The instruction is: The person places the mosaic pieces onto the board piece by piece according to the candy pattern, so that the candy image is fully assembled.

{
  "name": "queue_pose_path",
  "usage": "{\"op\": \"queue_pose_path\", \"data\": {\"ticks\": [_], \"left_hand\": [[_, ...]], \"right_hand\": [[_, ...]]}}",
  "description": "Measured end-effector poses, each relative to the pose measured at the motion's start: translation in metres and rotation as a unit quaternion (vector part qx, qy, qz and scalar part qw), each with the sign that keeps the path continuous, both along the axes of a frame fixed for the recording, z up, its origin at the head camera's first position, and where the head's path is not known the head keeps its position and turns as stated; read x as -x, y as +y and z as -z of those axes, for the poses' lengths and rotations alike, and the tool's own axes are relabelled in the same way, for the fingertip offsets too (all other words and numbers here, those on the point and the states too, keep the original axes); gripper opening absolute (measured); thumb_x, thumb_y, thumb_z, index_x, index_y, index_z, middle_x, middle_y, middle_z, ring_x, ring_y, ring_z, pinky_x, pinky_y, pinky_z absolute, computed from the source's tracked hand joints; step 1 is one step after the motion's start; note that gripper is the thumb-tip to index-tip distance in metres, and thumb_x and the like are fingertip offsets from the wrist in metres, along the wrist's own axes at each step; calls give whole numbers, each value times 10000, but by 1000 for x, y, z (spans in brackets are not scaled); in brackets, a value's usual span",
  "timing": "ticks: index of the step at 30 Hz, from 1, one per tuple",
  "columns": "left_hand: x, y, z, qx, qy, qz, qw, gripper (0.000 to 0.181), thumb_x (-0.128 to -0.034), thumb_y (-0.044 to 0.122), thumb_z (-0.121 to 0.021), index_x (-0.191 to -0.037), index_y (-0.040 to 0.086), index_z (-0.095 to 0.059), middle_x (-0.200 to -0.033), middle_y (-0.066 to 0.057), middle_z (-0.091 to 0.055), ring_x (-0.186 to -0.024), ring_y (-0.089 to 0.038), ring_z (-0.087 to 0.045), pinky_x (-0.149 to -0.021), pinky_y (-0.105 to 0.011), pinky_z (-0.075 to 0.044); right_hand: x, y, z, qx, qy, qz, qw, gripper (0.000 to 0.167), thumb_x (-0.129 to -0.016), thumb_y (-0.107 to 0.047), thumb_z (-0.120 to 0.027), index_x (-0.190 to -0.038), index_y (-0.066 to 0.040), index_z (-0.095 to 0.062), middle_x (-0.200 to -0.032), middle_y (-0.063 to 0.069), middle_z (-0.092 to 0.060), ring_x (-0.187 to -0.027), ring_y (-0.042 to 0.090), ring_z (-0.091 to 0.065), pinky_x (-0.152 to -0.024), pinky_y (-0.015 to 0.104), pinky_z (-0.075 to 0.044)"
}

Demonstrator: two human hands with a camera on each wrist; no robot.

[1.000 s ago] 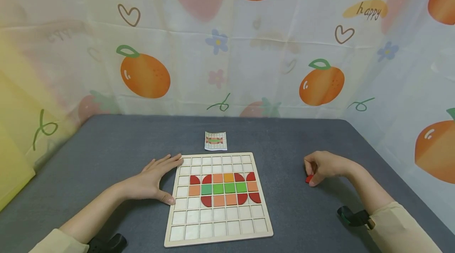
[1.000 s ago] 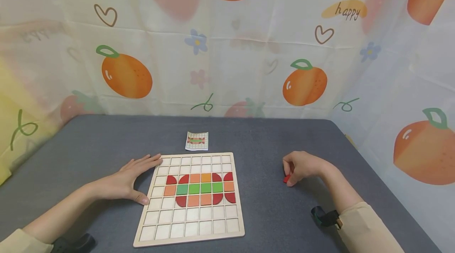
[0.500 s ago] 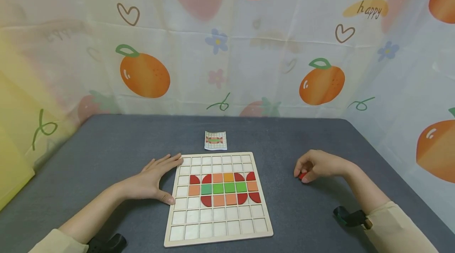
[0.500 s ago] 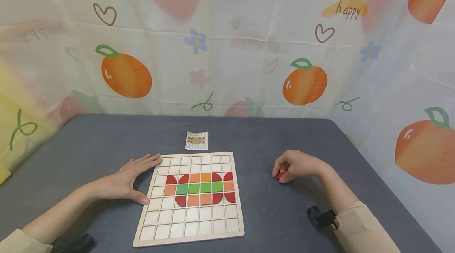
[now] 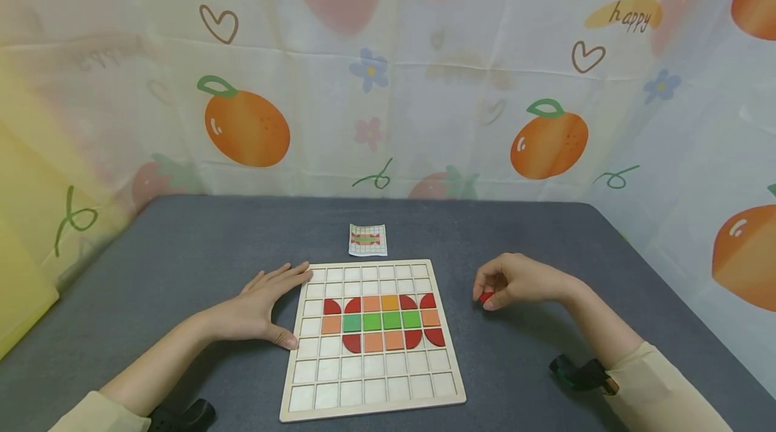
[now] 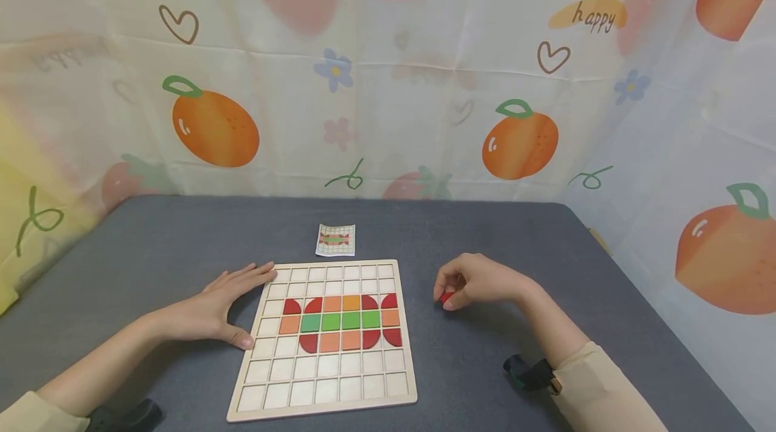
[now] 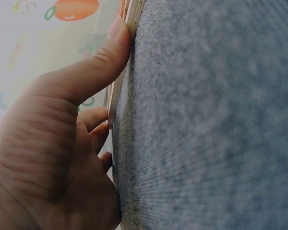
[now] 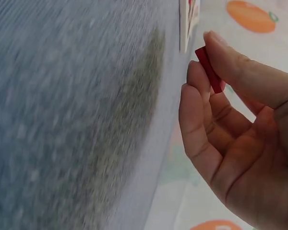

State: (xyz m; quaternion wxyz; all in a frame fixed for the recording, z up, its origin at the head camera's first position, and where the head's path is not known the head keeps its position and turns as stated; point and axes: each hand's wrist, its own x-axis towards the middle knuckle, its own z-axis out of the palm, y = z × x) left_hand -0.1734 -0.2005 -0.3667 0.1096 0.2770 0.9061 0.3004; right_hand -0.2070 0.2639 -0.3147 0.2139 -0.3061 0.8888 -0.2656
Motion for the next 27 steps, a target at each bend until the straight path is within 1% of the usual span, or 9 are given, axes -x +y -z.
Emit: {"op": "queue_pose_path", "data": {"ticks": [5,12,22,27], "left_hand": [[1,0,1,-18,-34,-39,10000,1132,-660,515,-858,-1550,78,-312,-1649,-179,-222,-1501,-524,-117,-1130,-758,-18],[2,0,5,-2,-31,-98,9999,1138,-651,531,-859,-1547,80,-320,-1648,-172,-232,-1503,-516,-128,-1136,-750,-23],[0,0,2,-33,83,-25,10000,1128,-650,500,-865,-1547,86,-320,-1642,-186,-239,-1490,-539,-133,-1116,-769,-29],[1,0,3,-33,112,-46,9999,1128,-646,507,-864,-1544,85,-328,-1640,-185,-245,-1489,-539,-139,-1115,-770,-35]], "right_hand": [[-1,-13,0,63,101,11,9999,101,-833,-177,-780,-921,-176,-729,-760,-47,-629,-670,55,-541,-604,212,-466],[0,-27,0,231,138,32,9996,107,-831,-170,-784,-923,-162,-729,-764,-39,-637,-682,71,-551,-612,216,-479],[3,-43,2,430,111,77,9990,114,-819,-183,-795,-902,-150,-725,-737,-20,-645,-658,79,-561,-598,225,-478],[3,-52,3,488,125,230,9985,114,-815,-190,-801,-893,-151,-728,-719,-13,-669,-655,85,-569,-601,227,-464]]}}
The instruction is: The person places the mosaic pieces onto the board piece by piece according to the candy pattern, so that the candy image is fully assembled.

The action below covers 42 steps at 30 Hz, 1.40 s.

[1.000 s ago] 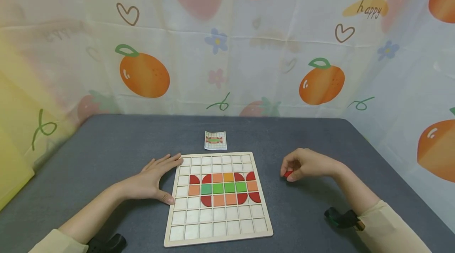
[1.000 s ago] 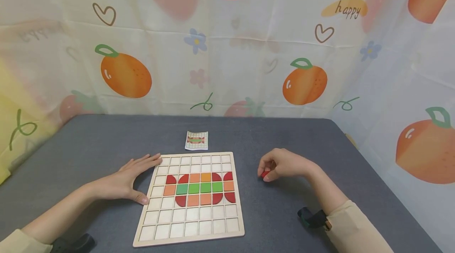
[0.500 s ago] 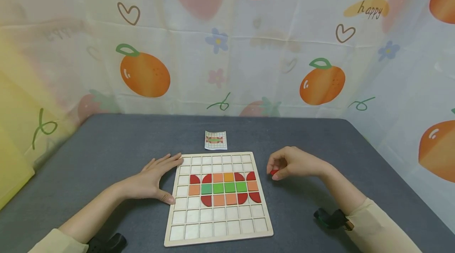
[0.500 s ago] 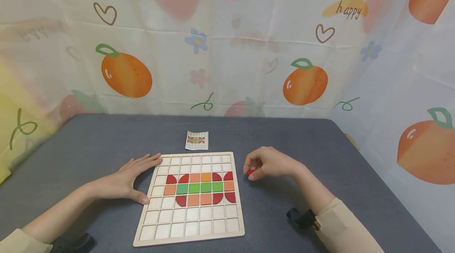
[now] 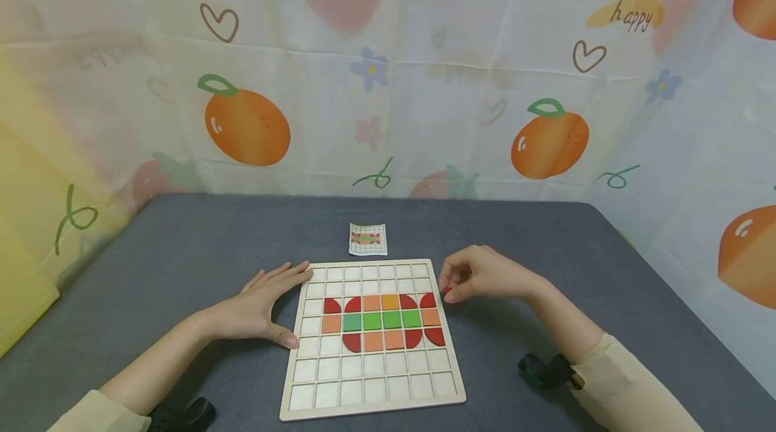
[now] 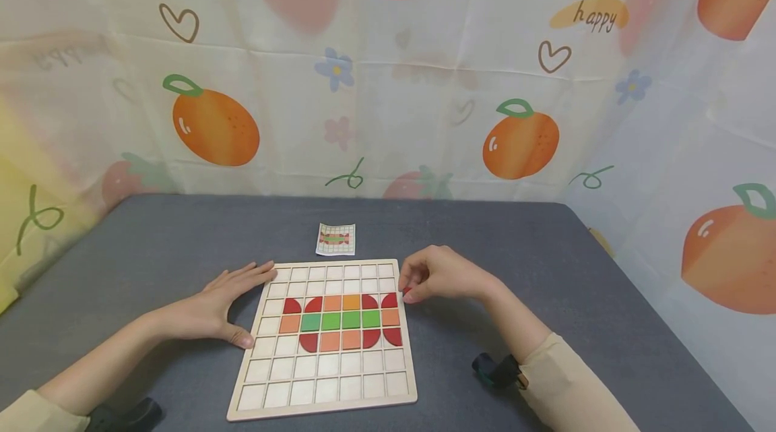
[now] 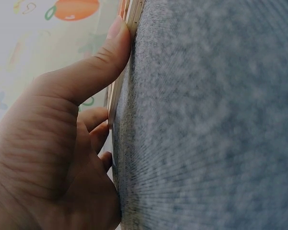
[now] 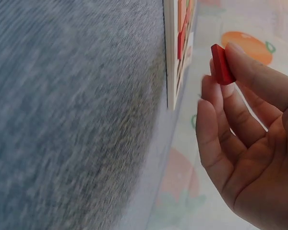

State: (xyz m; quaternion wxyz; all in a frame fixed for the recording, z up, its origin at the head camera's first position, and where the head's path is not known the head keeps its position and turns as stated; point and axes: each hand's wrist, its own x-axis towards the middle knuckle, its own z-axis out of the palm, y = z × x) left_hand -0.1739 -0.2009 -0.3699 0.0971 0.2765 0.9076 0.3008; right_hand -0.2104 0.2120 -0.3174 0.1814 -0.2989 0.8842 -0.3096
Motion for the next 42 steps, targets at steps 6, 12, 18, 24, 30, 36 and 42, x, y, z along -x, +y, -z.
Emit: {"op": "queue_pose_path", "data": {"ticks": [6,12,18,24,30,36,42], "left_hand": [[1,0,2,-22,-69,-63,10000,1131,-650,542,-851,-1542,81,-331,-1642,-179,-245,-1497,-524,-132,-1127,-759,-22],[1,0,2,-13,-119,-68,9999,1134,-649,534,-858,-1545,85,-327,-1645,-173,-240,-1501,-517,-134,-1131,-756,-21],[0,0,1,-1,-137,-61,9999,1134,-653,537,-854,-1547,86,-322,-1648,-172,-232,-1504,-515,-125,-1133,-755,-17],[0,-1,1,-10,-20,-24,10000,1136,-647,538,-854,-1544,82,-327,-1640,-183,-246,-1494,-527,-135,-1120,-765,-30],[1,1,2,-15,-39,-55,10000,1135,-646,557,-847,-1540,80,-336,-1640,-177,-251,-1499,-517,-135,-1126,-758,-27],[1,0,3,-74,-128,-90,9999,1116,-661,544,-845,-1541,86,-334,-1645,-171,-241,-1502,-519,-119,-1125,-757,-11],[1,0,3,-117,-98,-65,9999,1105,-665,536,-843,-1540,87,-338,-1646,-166,-240,-1503,-517,-120,-1122,-758,-9]], "right_hand": [[2,-12,1,96,16,51,9999,107,-811,-189,-807,-880,-167,-729,-711,-26,-701,-652,92,-594,-594,223,-444],[1,-31,-2,305,-142,105,9994,129,-825,-182,-794,-925,-131,-730,-743,-19,-719,-686,139,-647,-605,242,-470],[-2,-55,-6,551,-287,15,9981,179,-845,-133,-753,-1016,-88,-728,-826,-8,-709,-764,127,-659,-688,285,-540],[-9,-82,-11,874,-534,-173,9946,174,-857,-97,-723,-1030,-104,-742,-884,24,-730,-803,129,-679,-733,340,-576],[-14,-103,-12,1074,-670,-335,9914,178,-862,-69,-713,-1020,-138,-757,-946,39,-767,-848,91,-707,-782,251,-574],[-17,-120,-8,1258,-804,-307,9883,202,-857,-55,-734,-1041,-133,-764,-988,65,-771,-845,75,-715,-777,237,-579],[-21,-137,2,1176,-919,-391,9880,172,-829,-71,-776,-985,-145,-777,-921,51,-775,-775,63,-713,-713,224,-579]]}}
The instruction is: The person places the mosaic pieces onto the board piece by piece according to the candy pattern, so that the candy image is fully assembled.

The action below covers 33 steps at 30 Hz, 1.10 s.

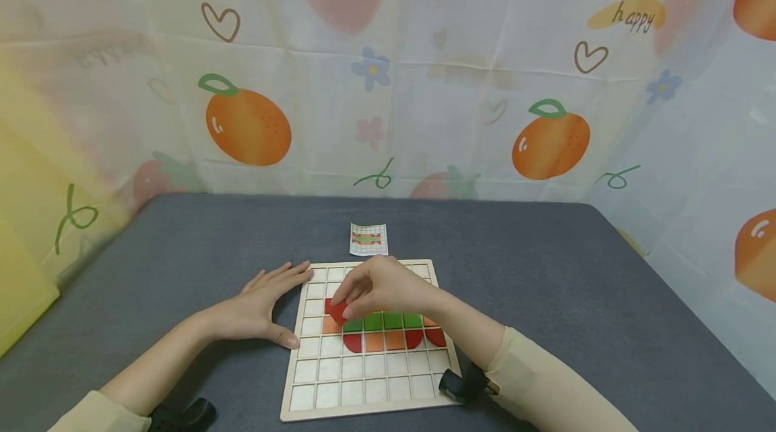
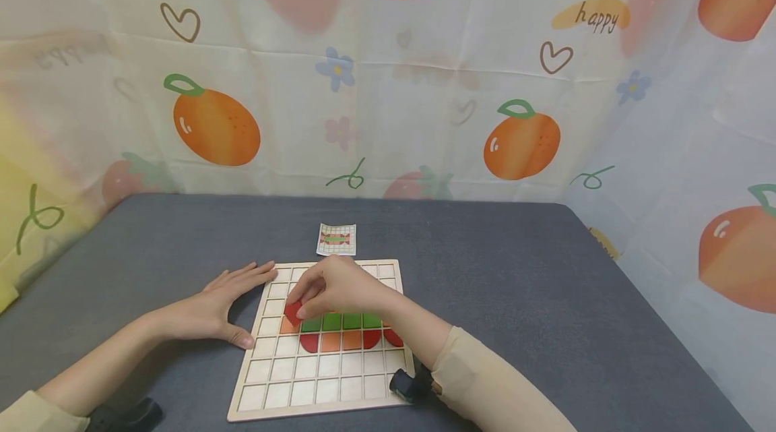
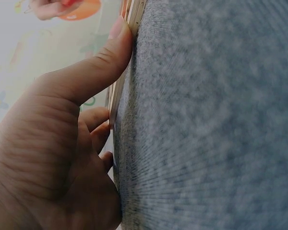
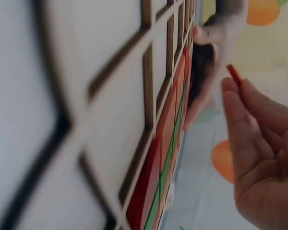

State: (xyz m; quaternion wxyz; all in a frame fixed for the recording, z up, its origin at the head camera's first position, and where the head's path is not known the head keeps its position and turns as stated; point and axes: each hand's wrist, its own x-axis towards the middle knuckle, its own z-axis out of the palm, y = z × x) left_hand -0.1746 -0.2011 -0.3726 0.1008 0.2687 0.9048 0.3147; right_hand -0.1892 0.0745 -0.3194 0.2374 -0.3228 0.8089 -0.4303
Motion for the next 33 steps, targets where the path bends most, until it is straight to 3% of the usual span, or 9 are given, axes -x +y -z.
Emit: {"op": "queue_pose_path", "data": {"ticks": [11,18,25,33], "left_hand": [[-1,0,-1,8,-21,29,10000,1105,-669,535,-842,-1542,88,-333,-1647,-174,-231,-1503,-521,-114,-1123,-757,-10],[-2,0,-3,29,-17,55,10000,1112,-667,524,-847,-1546,89,-324,-1647,-179,-228,-1500,-528,-113,-1120,-763,-13],[-2,1,-4,13,-23,65,10000,1110,-669,521,-845,-1546,84,-323,-1648,-179,-226,-1501,-526,-112,-1123,-760,-12],[-2,0,-2,-32,-7,70,10000,1112,-669,536,-838,-1545,84,-324,-1647,-179,-226,-1503,-520,-112,-1130,-750,-10]], "right_hand": [[-11,-19,10,-499,253,-401,9976,112,-791,-83,-808,-880,-145,-783,-732,8,-764,-615,54,-682,-580,168,-511],[-14,-23,13,-755,495,-276,9955,74,-778,-117,-826,-824,-124,-768,-666,-20,-733,-551,3,-630,-558,165,-533],[-14,-23,12,-1064,932,-424,9890,82,-788,-178,-829,-825,-155,-760,-671,-68,-726,-560,-26,-609,-556,141,-479],[-15,-24,12,-1204,1075,-515,9855,90,-792,-175,-829,-807,-161,-741,-685,-77,-713,-578,-39,-585,-573,134,-472]]}}
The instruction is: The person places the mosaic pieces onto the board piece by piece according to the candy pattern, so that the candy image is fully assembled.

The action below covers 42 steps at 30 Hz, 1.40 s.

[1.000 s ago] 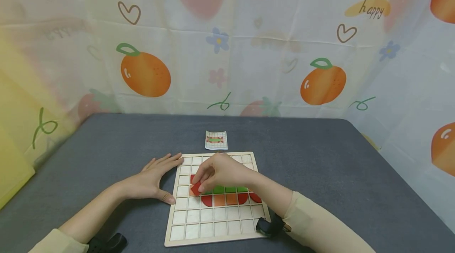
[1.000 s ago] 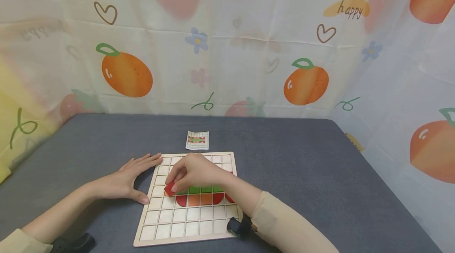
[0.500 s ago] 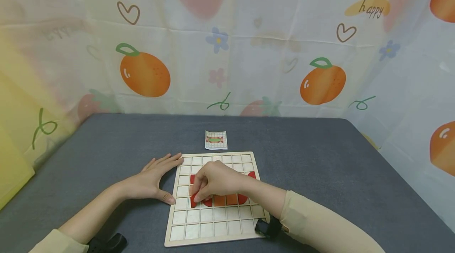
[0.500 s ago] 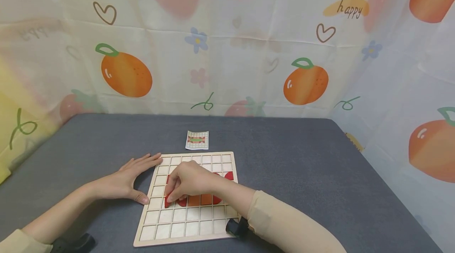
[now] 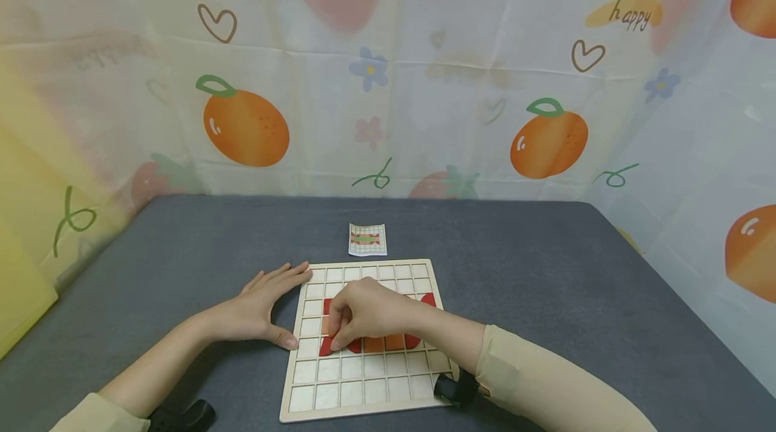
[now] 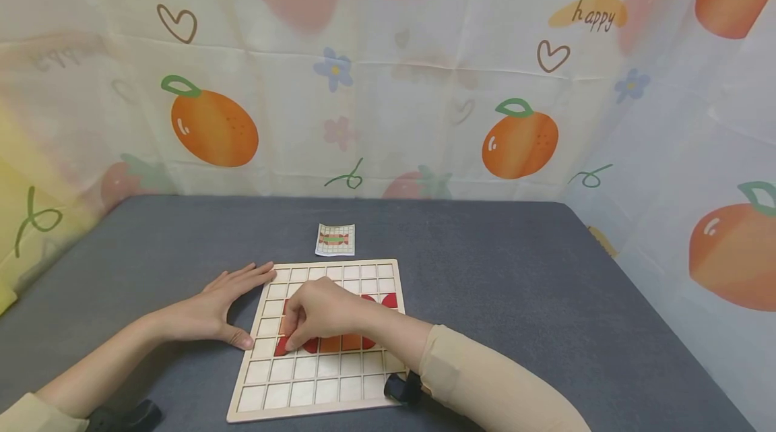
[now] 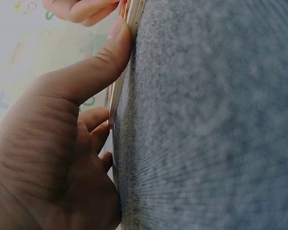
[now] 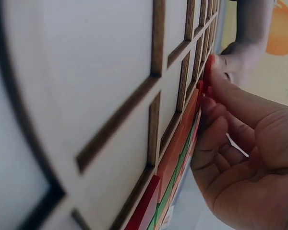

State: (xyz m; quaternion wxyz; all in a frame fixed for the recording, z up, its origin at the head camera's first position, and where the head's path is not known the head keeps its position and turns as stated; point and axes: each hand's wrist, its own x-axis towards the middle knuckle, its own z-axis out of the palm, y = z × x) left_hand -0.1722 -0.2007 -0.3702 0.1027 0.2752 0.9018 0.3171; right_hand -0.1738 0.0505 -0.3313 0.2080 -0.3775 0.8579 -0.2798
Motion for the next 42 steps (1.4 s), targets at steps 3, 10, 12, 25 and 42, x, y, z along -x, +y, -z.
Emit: {"op": "queue_pose_path", "data": {"ticks": [3,10,12,25,42], "left_hand": [[0,-1,1,19,28,-9,10000,1111,-669,539,-838,-1545,87,-326,-1646,-180,-230,-1502,-522,-118,-1128,-753,-16],[2,0,2,91,41,-37,9999,1108,-667,539,-840,-1544,91,-332,-1644,-171,-242,-1503,-518,-125,-1119,-764,-25],[2,0,1,121,6,-65,9999,1108,-667,542,-840,-1545,97,-331,-1646,-165,-242,-1504,-517,-122,-1121,-765,-20],[-6,2,-5,46,222,10,9997,1007,-696,537,-827,-1515,128,-405,-1634,-118,-298,-1526,-441,-160,-1229,-615,-27],[-50,22,-20,658,1233,1933,9711,428,-1018,414,-490,-1435,322,-512,-1546,71,-458,-1472,-315,-380,-1267,-219,-107]], "right_hand": [[2,1,0,89,-2,-11,10000,87,-801,-166,-821,-826,-162,-737,-693,-75,-704,-582,-34,-575,-575,134,-465],[15,12,-12,675,142,303,9972,97,-869,-164,-756,-962,-135,-752,-789,-39,-701,-655,23,-604,-628,170,-498],[20,19,-18,791,134,518,9954,115,-892,-160,-729,-1000,-127,-750,-831,-17,-712,-697,91,-649,-639,193,-515],[40,86,-39,1305,123,1773,9754,122,-938,-190,-675,-1036,-155,-737,-917,116,-721,-758,264,-634,-745,465,-570],[41,124,-34,1185,46,2226,9677,113,-950,-239,-657,-1021,-197,-733,-965,168,-716,-763,222,-622,-754,449,-537]]}}
